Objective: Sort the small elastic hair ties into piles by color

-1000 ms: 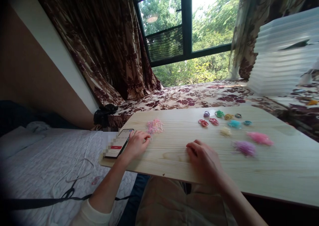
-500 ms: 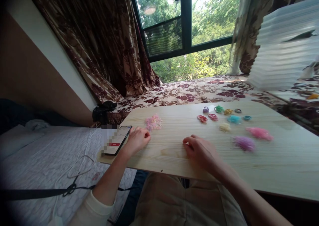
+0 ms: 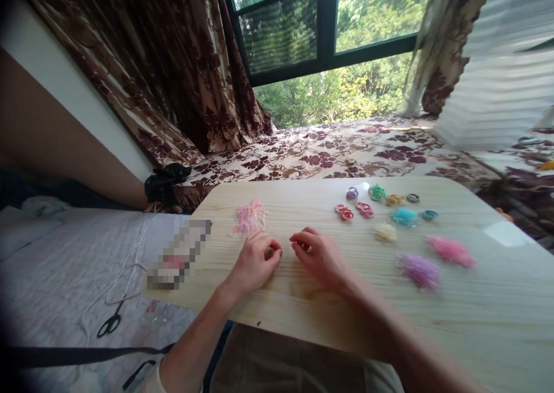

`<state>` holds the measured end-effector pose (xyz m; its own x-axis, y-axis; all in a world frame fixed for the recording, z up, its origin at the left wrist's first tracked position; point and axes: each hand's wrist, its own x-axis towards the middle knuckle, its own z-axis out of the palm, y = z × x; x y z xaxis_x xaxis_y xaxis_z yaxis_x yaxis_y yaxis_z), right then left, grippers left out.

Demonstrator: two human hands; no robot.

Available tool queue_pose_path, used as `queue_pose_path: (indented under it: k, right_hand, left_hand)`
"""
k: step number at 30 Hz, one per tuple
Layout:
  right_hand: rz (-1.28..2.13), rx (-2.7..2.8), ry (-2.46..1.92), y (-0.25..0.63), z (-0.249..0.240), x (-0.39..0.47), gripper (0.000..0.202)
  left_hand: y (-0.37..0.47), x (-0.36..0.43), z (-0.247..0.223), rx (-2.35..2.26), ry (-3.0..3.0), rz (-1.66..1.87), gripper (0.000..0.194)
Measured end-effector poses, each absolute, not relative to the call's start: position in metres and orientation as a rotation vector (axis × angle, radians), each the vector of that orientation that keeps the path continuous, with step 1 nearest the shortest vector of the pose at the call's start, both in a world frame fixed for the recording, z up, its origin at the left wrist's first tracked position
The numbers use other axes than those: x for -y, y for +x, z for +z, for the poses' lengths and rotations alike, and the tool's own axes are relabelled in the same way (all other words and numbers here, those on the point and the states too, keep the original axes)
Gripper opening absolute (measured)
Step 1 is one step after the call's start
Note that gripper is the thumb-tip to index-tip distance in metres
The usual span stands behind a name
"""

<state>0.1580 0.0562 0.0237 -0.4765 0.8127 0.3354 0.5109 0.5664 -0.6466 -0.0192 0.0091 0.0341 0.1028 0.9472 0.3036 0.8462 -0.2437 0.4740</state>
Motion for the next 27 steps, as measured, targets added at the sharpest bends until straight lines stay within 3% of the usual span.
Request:
queue_pose_path:
  k: [14, 27]
  right_hand:
    - [0.821, 2.189, -1.024, 0.165, 0.030, -0.052, 0.021]
    - [0.739, 2.208, -0.989, 0.167, 0.035, -0.052, 0.018]
  left_hand:
    - [0.001, 0.000, 0.025, -1.623, 1.898, 1.169, 0.014]
    - [-0.001, 0.000, 0.027, -1.659, 1.855, 1.103, 0.013]
